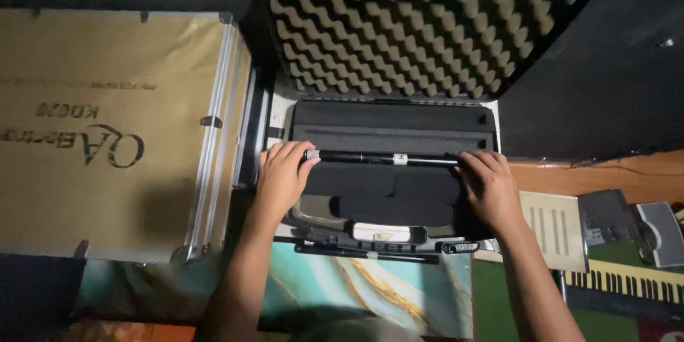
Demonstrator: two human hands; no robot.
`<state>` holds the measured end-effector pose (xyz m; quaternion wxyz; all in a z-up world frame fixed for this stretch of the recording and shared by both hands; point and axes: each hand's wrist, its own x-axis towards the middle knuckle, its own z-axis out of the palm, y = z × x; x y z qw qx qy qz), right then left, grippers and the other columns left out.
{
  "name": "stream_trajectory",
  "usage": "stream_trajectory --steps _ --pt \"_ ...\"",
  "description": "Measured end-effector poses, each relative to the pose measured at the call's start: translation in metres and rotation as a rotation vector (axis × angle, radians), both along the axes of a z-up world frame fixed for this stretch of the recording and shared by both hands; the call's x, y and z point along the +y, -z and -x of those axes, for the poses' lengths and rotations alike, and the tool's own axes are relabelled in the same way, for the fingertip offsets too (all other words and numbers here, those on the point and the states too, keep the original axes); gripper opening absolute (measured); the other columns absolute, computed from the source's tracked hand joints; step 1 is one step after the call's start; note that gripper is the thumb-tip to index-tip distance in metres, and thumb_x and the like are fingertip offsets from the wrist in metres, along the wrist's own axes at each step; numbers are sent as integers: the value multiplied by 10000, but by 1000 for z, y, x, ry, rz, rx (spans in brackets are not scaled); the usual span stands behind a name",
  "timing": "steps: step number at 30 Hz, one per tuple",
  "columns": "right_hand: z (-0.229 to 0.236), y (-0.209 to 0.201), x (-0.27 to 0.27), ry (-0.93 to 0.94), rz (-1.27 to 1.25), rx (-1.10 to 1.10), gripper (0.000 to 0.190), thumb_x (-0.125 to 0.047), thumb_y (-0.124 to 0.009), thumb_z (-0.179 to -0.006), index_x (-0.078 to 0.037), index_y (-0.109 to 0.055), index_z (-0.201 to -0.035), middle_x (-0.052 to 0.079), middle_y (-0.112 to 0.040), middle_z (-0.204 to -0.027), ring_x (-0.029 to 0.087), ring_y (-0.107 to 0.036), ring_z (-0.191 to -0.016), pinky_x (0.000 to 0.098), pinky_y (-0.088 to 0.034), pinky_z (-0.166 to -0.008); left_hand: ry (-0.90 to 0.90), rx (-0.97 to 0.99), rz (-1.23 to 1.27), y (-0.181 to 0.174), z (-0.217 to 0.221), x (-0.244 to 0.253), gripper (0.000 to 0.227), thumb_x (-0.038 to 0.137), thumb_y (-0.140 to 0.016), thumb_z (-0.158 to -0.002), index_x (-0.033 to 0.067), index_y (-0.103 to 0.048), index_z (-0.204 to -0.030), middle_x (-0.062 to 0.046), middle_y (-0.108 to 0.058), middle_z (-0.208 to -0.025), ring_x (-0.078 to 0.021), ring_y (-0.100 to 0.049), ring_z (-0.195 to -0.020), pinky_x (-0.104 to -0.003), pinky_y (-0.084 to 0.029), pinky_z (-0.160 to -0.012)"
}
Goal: The person places three black stands into a foam-lined case, closes the case, and carries a silver case to a table.
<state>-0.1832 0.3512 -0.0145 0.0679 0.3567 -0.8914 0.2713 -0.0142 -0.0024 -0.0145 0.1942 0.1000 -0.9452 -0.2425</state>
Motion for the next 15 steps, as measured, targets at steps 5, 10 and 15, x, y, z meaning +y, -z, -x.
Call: stream_trajectory --steps 5,10,15 --pt "-4 0 -2 -1 0 -39 295 -102 -759 -871 -43 -745 -1161 137 -707 -1167 343 -622 -1102 428 -519 -962 41 -68 -21 -3 0 -2 217 207 -704 -915 76 -694 -1088 -77 -689 -1117 -312 -636 -1055 -437 -483 -923" --pt "-9 5 -4 22 -116 95 286 -149 -774 -861 -44 -765 -1127 109 -732 -1125 335 -634 -1060 434 -516 -932 38 -200 -113 -3 -1 6 233 167 -644 -955 51 -707 -1146 -127 -681 -1135 -389 -655 -995 -473 -537 -826" --pt "-10 7 -3 51 -93 50 209 -152 -772 -883 -57 -763 -1069 95 -730 -1121 320 -651 -1039 401 -535 -924 -4 -284 -86 -2 0 13 260 261 -612 -991 106 -705 -1178 -103 -689 -1192 -377 -683 -979 -469 -547 -840"
